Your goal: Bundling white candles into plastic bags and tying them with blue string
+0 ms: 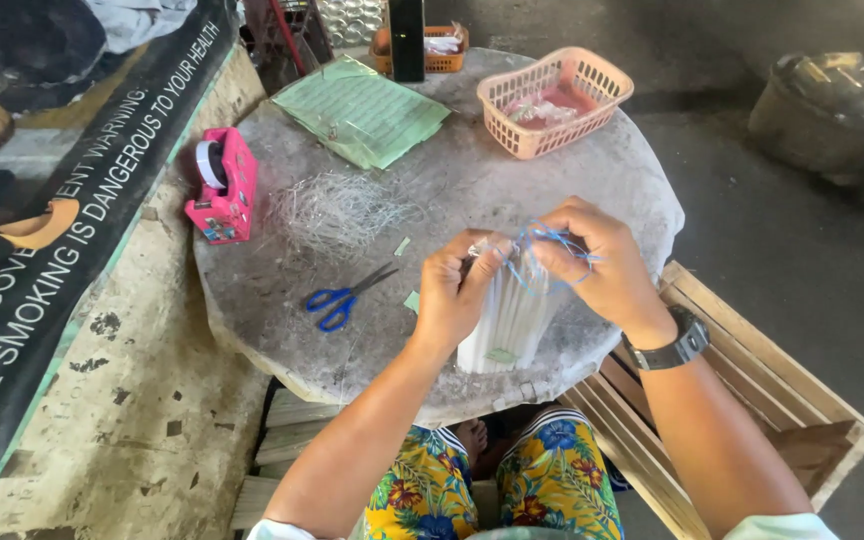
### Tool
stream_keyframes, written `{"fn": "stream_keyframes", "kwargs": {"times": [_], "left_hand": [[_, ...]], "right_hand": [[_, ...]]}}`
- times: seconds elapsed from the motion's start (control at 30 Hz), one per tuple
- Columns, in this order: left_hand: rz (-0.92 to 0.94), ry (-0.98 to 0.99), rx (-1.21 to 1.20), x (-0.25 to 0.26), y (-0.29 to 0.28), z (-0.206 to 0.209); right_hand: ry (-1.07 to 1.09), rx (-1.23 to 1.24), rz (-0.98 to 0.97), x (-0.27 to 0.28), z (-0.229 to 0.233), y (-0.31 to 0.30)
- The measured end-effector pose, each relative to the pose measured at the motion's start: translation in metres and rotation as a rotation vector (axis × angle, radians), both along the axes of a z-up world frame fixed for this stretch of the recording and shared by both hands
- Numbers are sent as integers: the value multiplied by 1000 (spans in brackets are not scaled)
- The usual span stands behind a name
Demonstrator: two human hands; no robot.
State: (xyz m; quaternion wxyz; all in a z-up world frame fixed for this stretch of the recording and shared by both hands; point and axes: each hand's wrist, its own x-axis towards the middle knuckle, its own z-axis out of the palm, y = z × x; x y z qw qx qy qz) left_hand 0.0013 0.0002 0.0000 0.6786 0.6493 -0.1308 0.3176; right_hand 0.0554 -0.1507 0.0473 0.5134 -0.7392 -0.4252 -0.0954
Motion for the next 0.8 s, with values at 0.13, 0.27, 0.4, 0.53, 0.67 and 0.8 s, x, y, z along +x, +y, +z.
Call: {"fn": "stream_keyframes", "kwargs": {"times": [0.13,0.27,0.4,0.53,0.67,0.8], "left_hand": [[61,31,245,-7,-1,13],[46,94,433,-6,-5,13],[50,176,637,1,-3,8],[28,173,701,1,-2,18],[-37,102,688,10,2,20],[-159,3,620,8,6,40]], "right_hand": [[102,29,35,-5,16,0],[101,-31,78,-7,32,6],[156,-157,138,-12,47,9],[22,-270,200,-6,53,13],[-25,-305,213,2,50,9],[-28,-243,206,4,42,4]]}}
